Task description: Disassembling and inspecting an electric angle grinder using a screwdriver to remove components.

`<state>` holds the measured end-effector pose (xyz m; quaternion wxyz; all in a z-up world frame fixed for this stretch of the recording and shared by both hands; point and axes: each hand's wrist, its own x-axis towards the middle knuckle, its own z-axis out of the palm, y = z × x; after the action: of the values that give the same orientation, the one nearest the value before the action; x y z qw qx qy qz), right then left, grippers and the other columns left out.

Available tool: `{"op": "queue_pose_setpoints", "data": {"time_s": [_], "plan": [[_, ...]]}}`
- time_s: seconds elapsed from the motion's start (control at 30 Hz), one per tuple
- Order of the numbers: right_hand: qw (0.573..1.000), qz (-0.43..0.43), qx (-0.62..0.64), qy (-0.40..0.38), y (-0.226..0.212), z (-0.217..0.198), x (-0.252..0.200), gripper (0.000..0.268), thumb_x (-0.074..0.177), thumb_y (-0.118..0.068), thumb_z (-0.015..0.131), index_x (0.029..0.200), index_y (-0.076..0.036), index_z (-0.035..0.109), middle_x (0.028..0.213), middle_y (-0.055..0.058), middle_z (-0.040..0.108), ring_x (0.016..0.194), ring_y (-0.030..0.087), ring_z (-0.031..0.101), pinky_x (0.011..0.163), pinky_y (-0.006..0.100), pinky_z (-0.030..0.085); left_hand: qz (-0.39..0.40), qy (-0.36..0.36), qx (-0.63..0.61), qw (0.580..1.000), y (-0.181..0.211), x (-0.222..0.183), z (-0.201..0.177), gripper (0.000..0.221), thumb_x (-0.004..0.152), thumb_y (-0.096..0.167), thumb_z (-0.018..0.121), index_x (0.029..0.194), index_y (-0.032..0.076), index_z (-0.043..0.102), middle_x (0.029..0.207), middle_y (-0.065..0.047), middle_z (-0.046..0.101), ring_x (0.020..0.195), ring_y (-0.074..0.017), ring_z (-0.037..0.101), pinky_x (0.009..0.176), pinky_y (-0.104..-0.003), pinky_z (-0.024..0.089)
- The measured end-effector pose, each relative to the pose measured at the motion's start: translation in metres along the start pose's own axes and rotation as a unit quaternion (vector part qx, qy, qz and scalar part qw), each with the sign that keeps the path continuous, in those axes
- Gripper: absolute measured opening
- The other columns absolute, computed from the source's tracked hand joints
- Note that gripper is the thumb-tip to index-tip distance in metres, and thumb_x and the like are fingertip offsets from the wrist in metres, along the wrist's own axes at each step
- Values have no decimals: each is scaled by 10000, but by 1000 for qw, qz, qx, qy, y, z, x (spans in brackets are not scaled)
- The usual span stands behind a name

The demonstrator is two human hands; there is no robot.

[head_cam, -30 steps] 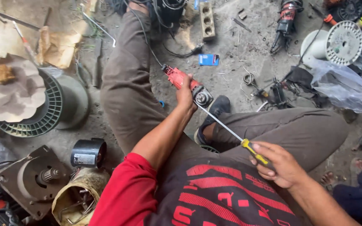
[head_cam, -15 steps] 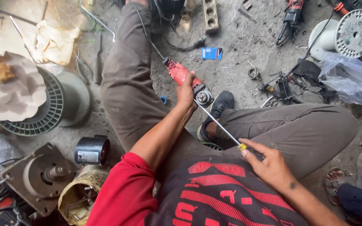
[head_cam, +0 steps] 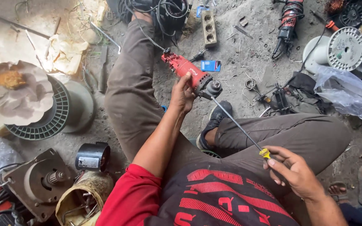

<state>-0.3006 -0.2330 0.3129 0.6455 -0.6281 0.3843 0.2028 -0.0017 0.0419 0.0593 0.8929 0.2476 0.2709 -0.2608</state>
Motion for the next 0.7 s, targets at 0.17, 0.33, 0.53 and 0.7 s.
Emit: {"op": "queue_pose_setpoints", "data": {"time_s": [0.17, 0.33, 0.53, 0.7], "plan": [[999, -36, -3, -22, 9, 2, -5, 555, 994, 39, 711, 1547, 82, 727, 1021, 298, 826, 580, 259, 605, 459, 333, 420, -20, -36, -88, 995, -2, 11, 18, 416, 962, 405, 884, 1200, 110, 713, 995, -68, 798, 843, -204, 773, 858, -400, 651], [964, -44, -260, 30, -16, 37, -12, 689, 903, -5, 815, 1577, -148, 812, 1197, 64, 949, 684, 186, 714, 681, 304, 575, -6, 6, -144, 989, -5, 22, 2, 388, 970, 271, 868, 1246, 73, 682, 1051, -145, 832, 967, -287, 855, 904, -447, 723], [911, -200, -355, 63, -32, 68, -4, 637, 905, -30, 836, 1536, -92, 775, 1399, 74, 886, 1108, 184, 872, 970, 301, 666, -14, 27, -114, 993, -11, 26, 3, 319, 924, 287, 857, 1105, 49, 746, 934, -108, 797, 900, -275, 821, 885, -415, 676], [904, -218, -364, 56, -31, 71, -4, 618, 909, -21, 829, 1523, -80, 781, 1306, 57, 889, 983, 158, 847, 877, 284, 648, -12, 49, -75, 996, -10, 18, 8, 416, 863, 338, 888, 1164, 139, 681, 920, -36, 726, 721, -176, 675, 705, -391, 590]]}}
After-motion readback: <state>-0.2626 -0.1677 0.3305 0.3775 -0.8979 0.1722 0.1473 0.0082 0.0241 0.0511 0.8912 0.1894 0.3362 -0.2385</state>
